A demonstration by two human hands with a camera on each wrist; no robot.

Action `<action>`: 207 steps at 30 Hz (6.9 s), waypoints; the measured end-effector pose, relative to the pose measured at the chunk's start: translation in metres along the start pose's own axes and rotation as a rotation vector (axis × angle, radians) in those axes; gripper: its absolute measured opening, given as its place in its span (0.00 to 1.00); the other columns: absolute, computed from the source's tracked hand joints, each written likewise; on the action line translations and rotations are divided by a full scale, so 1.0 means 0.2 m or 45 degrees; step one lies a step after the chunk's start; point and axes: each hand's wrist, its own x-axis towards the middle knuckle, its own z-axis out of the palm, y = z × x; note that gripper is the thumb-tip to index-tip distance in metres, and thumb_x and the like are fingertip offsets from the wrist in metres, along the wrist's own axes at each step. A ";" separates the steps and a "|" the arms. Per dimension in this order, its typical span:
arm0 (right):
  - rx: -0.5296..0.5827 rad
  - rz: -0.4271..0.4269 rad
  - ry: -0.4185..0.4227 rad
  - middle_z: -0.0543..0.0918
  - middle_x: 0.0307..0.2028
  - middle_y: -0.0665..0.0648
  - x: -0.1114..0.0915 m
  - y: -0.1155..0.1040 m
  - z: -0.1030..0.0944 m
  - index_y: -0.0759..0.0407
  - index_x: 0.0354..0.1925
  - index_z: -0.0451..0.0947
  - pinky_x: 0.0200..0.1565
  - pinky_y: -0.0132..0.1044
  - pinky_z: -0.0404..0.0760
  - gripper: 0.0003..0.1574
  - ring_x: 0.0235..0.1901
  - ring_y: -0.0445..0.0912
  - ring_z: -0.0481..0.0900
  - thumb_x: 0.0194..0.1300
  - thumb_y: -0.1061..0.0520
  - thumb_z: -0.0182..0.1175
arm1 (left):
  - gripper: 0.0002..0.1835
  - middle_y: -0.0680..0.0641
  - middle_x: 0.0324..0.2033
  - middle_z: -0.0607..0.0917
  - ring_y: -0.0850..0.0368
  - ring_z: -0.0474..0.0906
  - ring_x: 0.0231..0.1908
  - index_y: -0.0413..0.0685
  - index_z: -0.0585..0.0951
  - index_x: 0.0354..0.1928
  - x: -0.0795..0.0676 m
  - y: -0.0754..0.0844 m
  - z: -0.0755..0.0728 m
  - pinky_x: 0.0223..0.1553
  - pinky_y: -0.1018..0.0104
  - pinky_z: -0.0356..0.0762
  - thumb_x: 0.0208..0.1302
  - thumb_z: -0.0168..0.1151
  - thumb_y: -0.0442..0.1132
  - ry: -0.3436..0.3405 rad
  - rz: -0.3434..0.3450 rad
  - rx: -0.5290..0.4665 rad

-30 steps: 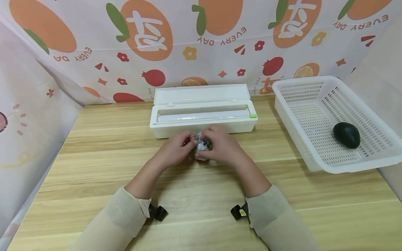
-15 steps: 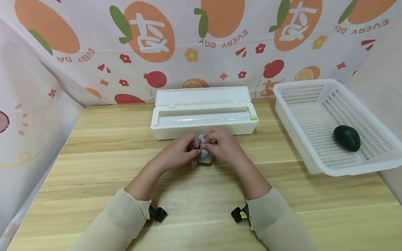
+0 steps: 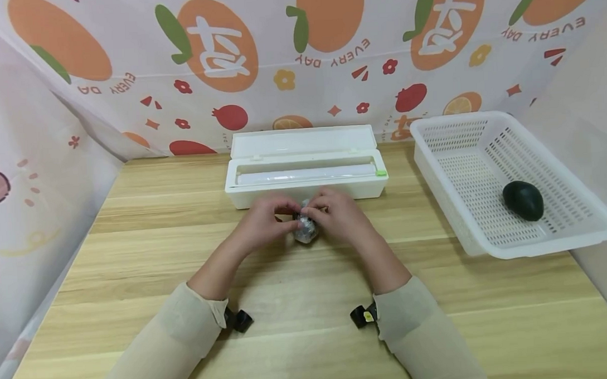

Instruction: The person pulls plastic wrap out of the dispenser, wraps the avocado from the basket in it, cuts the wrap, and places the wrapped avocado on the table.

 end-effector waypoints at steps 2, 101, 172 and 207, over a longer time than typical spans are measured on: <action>0.018 -0.004 -0.075 0.82 0.45 0.51 0.00 0.01 -0.02 0.53 0.42 0.88 0.50 0.44 0.77 0.11 0.48 0.46 0.77 0.65 0.50 0.66 | 0.09 0.52 0.44 0.86 0.52 0.82 0.52 0.51 0.85 0.43 0.00 0.00 0.00 0.56 0.56 0.78 0.60 0.71 0.39 -0.020 -0.021 -0.024; 0.021 0.105 -0.226 0.79 0.60 0.56 -0.01 0.00 -0.03 0.51 0.58 0.81 0.57 0.49 0.78 0.22 0.60 0.52 0.76 0.67 0.50 0.64 | 0.13 0.48 0.52 0.82 0.50 0.80 0.51 0.52 0.80 0.47 -0.02 0.01 0.02 0.52 0.53 0.78 0.60 0.67 0.37 -0.034 -0.139 0.002; 0.368 0.310 -0.245 0.82 0.34 0.56 0.00 0.02 -0.02 0.53 0.48 0.83 0.35 0.40 0.80 0.15 0.33 0.49 0.78 0.64 0.52 0.67 | 0.06 0.50 0.49 0.87 0.54 0.81 0.54 0.51 0.88 0.39 0.00 -0.01 0.02 0.53 0.57 0.80 0.64 0.67 0.43 0.060 -0.076 -0.002; 0.570 0.432 -0.222 0.83 0.33 0.59 0.00 0.02 0.00 0.56 0.44 0.81 0.33 0.41 0.82 0.09 0.29 0.51 0.81 0.66 0.55 0.65 | 0.08 0.49 0.61 0.80 0.48 0.72 0.65 0.51 0.82 0.47 0.01 -0.03 0.00 0.66 0.51 0.67 0.67 0.62 0.37 -0.085 -0.092 -0.152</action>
